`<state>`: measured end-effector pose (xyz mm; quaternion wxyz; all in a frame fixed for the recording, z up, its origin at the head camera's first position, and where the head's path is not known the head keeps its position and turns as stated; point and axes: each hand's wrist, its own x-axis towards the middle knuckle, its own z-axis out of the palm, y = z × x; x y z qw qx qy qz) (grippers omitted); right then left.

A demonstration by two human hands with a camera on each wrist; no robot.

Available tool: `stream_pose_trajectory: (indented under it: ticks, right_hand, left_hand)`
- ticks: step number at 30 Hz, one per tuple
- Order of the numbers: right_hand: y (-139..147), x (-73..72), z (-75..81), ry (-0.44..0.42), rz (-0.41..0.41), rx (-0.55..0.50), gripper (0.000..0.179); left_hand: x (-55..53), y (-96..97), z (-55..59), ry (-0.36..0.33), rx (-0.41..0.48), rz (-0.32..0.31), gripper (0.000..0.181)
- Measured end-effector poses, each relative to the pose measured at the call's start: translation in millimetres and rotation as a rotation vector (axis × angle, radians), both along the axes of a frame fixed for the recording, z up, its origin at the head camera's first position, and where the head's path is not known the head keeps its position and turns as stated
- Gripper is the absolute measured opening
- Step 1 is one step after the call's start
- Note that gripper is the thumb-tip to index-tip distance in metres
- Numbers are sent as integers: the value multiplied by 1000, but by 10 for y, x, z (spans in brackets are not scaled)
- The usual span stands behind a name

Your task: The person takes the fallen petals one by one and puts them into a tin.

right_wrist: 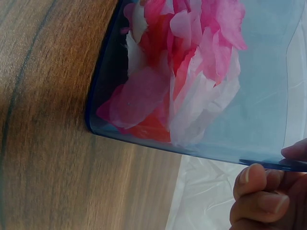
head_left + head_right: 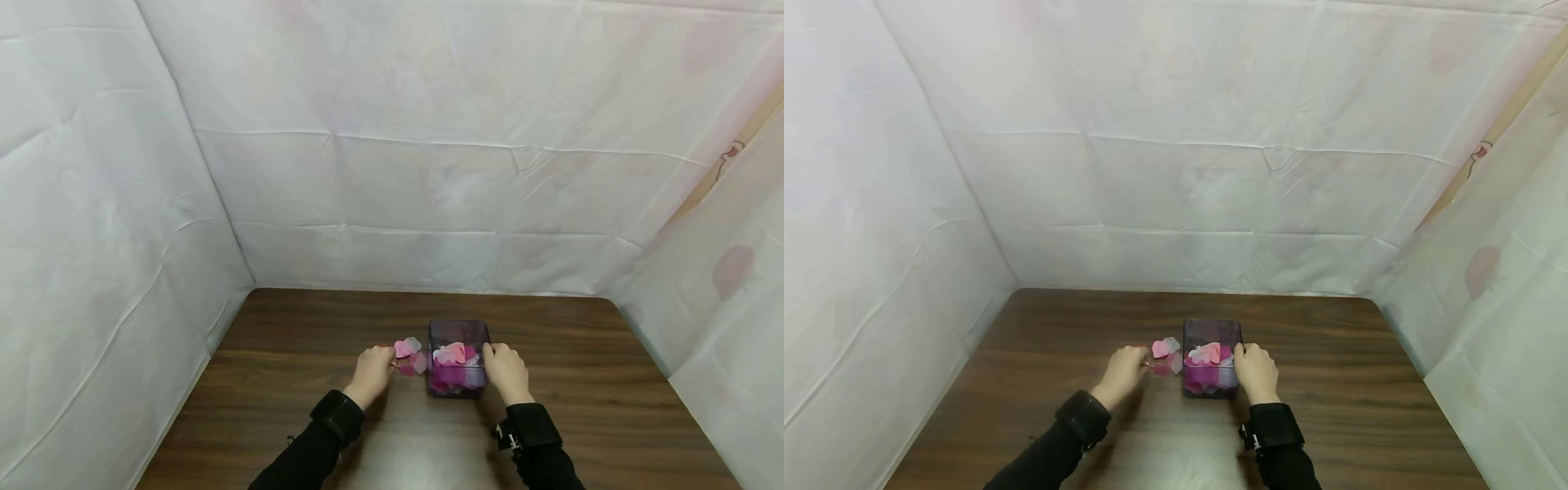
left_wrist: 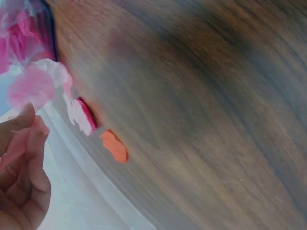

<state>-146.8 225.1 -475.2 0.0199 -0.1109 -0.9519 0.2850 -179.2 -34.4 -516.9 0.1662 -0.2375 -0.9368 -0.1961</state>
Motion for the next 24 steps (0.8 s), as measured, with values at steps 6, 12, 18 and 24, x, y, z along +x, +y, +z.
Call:
stream_pose_trajectory:
  ticks: [6,12,18,24]
  right_hand:
    - [7,4,-5,-4,8,14,44]
    - [8,-6,7,10,5,10,41]
    - [39,-33,65,10,10,8,40]
    - [102,-23,110,-1,-11,21,44]
  left_hand:
    - [18,-77,-8,-103,20,-67,11]
    - [52,-127,-16,-86,-25,-32,16]
    - [6,-70,90,-95,-36,-60,17]
    - [-57,200,336,-121,106,-59,11]
